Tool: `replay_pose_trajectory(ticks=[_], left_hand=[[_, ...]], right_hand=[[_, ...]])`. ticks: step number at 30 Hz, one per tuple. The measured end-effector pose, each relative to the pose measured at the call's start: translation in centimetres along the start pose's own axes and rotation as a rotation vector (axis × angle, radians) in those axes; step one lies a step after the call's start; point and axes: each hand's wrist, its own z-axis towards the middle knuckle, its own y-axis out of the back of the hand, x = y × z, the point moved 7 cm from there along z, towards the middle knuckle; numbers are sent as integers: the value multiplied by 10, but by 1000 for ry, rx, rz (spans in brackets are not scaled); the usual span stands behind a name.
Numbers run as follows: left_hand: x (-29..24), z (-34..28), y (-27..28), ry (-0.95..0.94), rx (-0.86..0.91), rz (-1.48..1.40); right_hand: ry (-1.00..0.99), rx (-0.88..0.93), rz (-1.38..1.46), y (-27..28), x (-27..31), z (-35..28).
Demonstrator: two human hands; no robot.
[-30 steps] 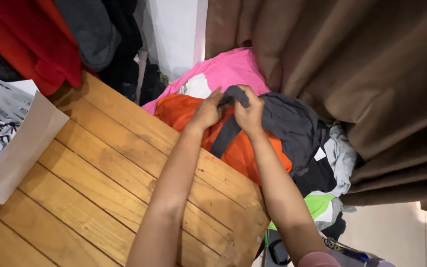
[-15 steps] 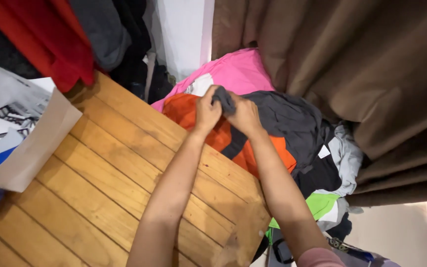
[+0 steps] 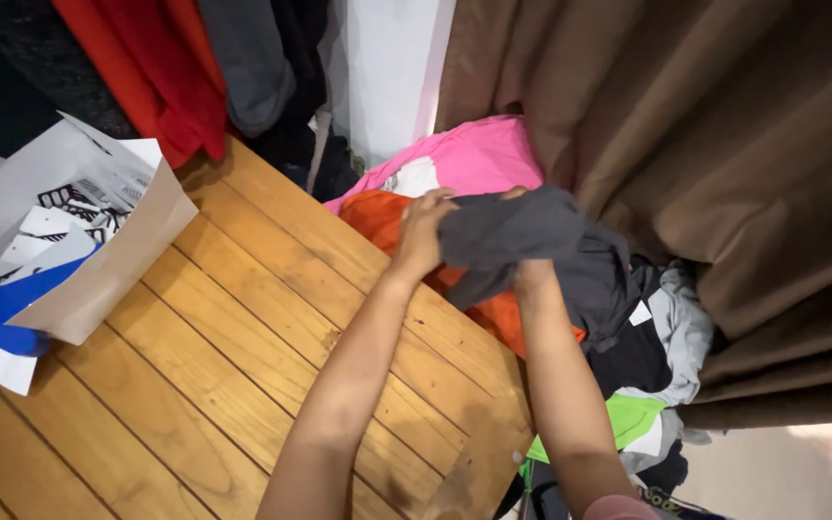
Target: The person lays a dark gray long-sleeved shirt on a wooden table and smooths it out. They then use a blue glue gun to apply adhesive to a rectangular tag on the shirt's collar area. Finally, the person folds the shirt in half and places it on a pile of other clothes.
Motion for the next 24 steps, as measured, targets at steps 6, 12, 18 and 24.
replay_pose_trajectory(ticks=[6,12,18,24], left_hand=[[119,16,-1,324,-369,-319],[153,7,50,368,-362,-542],[47,-37,173,358,42,90],[114,-62,224,359,-22,809]], right_hand=[[-176,-267,38,36,-37,16],[-352,-535,75,64,-72,21],[-174,-596,-214,107,-118,39],[52,-433,-98,78,-47,32]])
